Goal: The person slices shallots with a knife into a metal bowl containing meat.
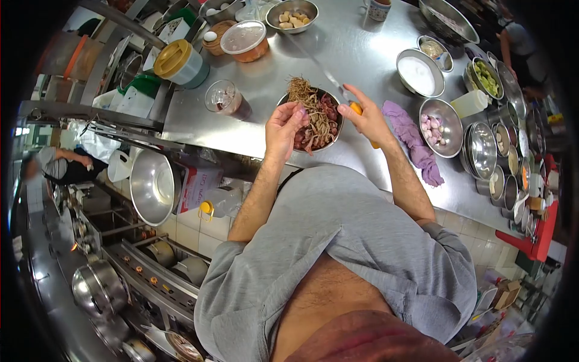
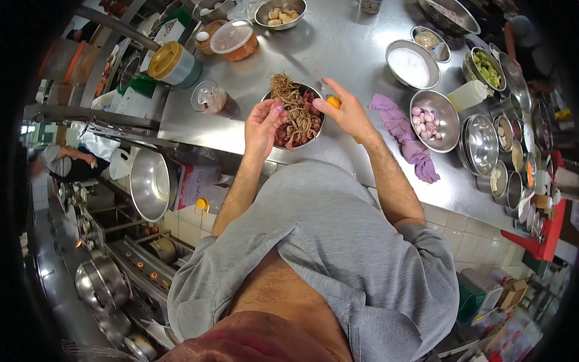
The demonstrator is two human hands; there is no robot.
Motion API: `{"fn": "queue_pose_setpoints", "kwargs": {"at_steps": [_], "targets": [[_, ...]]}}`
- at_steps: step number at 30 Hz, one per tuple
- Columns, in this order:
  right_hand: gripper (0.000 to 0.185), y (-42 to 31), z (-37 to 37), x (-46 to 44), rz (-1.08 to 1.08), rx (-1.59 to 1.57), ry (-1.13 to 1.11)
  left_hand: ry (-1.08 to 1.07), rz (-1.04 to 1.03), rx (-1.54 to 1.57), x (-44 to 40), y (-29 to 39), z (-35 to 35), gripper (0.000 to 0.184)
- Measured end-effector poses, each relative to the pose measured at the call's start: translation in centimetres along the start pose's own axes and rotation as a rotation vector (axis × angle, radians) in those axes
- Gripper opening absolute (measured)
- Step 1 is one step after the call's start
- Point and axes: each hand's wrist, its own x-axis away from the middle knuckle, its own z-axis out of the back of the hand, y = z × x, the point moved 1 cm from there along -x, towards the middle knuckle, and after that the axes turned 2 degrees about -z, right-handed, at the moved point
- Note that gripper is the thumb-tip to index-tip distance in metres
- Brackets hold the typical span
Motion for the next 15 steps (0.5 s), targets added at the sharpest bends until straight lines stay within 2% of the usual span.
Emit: {"fn": "queue_pose_setpoints", "kwargs": {"at_steps": [1,4,5,7,8,9,12,15], "targets": [[0.06,-0.4,0.0,-0.1,0.008,-0.002,-0.011,0.016,-0.013,-0.017,0.0,0.3,-0.4,0.025],[0.06,-0.9,-1.1,-0.1,-0.179,-0.175,-0.251,0.056,-0.012,0.004,0.3,0.9,-1.0,0.025],[0.06,-0.7,-1.8,-0.1,-0.03,-0.141,-0.25,0.052,-0.011,0.023,0.4,1.1,-1.0,0.027],[0.062,-0.6,-2.5,-0.1,0.113,-0.072,-0.303,0.034,-0.007,0.035,0.5,0.7,-0.1,0.028],[0.062,-0.5,-3.0,-0.2,0.109,-0.075,-0.314,0.008,0.003,0.053,0.8,1.0,-0.3,0.029],[0.062,-0.6,-3.6,-0.2,0.223,-0.042,-0.31,0.031,-0.005,0.053,1.1,1.2,-0.5,0.029],[0.065,-2.1,-3.8,-0.1,0.198,0.05,-0.388,0.049,0.023,0.082,1.2,2.1,-1.2,0.027],[0.065,-2.8,-3.7,-0.4,-0.065,0.144,-0.517,-0.007,0.005,0.019,0.7,1.7,-0.6,0.031]]}}
